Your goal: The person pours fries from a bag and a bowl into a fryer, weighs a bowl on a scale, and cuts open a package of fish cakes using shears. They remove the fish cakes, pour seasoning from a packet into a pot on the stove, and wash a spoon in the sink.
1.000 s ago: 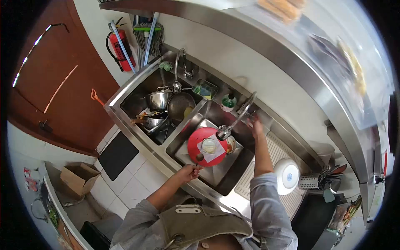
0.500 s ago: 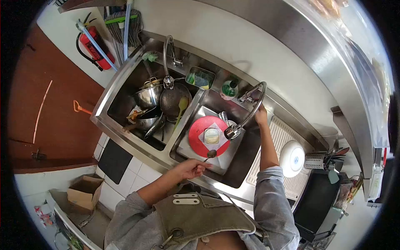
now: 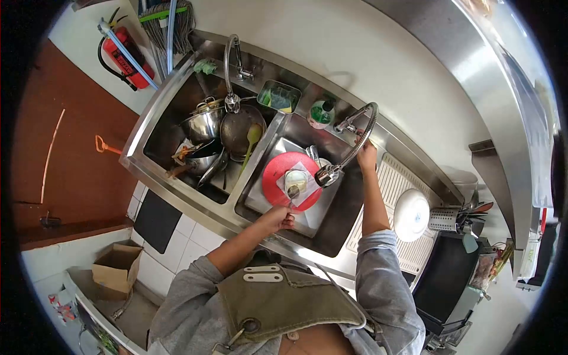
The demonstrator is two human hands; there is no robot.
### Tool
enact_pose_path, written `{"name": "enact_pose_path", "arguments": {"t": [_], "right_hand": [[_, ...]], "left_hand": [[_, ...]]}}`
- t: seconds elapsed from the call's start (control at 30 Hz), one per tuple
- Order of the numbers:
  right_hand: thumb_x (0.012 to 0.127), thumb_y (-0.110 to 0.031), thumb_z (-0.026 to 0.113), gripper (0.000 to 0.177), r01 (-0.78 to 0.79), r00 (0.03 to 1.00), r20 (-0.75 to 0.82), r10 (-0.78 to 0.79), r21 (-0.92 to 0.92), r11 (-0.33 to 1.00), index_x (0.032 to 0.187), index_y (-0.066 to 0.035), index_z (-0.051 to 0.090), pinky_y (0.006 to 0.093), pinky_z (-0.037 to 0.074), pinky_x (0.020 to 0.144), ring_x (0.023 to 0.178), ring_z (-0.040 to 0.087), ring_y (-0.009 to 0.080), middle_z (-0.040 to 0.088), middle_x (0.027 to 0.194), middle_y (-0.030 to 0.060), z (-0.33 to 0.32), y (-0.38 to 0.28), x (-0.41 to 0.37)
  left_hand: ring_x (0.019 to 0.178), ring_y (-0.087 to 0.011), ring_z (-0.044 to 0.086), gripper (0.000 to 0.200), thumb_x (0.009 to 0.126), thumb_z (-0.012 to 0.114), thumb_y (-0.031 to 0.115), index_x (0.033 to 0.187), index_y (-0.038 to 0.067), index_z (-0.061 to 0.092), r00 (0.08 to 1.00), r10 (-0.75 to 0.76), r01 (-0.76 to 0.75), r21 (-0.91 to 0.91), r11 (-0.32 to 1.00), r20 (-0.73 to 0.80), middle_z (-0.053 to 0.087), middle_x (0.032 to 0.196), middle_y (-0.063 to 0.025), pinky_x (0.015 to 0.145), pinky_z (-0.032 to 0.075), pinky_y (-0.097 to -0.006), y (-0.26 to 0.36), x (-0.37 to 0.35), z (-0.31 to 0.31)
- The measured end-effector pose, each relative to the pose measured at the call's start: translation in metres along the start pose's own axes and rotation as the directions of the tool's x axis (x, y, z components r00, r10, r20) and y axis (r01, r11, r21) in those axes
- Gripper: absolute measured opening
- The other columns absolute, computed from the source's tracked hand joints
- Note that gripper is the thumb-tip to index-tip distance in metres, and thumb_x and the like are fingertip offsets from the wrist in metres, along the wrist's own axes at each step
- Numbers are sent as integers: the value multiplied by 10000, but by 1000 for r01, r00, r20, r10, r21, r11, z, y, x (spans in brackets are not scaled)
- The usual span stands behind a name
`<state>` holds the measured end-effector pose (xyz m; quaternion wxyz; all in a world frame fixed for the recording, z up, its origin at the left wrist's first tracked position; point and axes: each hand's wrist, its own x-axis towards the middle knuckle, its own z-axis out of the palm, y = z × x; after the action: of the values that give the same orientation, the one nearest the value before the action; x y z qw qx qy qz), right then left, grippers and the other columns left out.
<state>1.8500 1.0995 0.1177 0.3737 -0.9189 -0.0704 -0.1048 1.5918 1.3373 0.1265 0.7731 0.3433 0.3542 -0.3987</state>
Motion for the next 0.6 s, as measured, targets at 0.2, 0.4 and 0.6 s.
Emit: {"name": "enact_pose_path", "arguments": {"t": [0.2, 0.4, 0.6], "right_hand": [[839, -160, 525, 275, 15, 1000, -1, -15, 60, 998, 1091, -62, 577, 397, 467, 650, 742, 612, 364, 614, 802, 223, 8, 10, 2], [844, -160, 519, 306, -17, 1000, 15, 16, 64, 998, 1123, -42, 563, 364, 484, 681, 763, 639, 310, 642, 826, 184, 2, -4, 0], [864, -184, 520, 282, -42, 999, 22, 41, 40, 998, 1115, -67, 574, 331, 480, 661, 766, 651, 243, 647, 807, 158, -2, -13, -3]], "left_hand": [[484, -87, 454, 236, 862, 518, 167, 1045, 32, 583, 1000, 21, -21, -7, 1000, 16, 419, 562, 39, 563, 494, -267, -5, -15, -3], [502, -109, 478, 200, 860, 505, 152, 1003, 34, 579, 995, 48, -44, -46, 998, 82, 433, 568, 20, 584, 517, -294, -11, -20, -14], [502, -110, 470, 244, 879, 468, 167, 1056, 31, 567, 996, 51, -50, -18, 999, 68, 432, 565, 18, 572, 503, -289, -10, -34, -17]]}}
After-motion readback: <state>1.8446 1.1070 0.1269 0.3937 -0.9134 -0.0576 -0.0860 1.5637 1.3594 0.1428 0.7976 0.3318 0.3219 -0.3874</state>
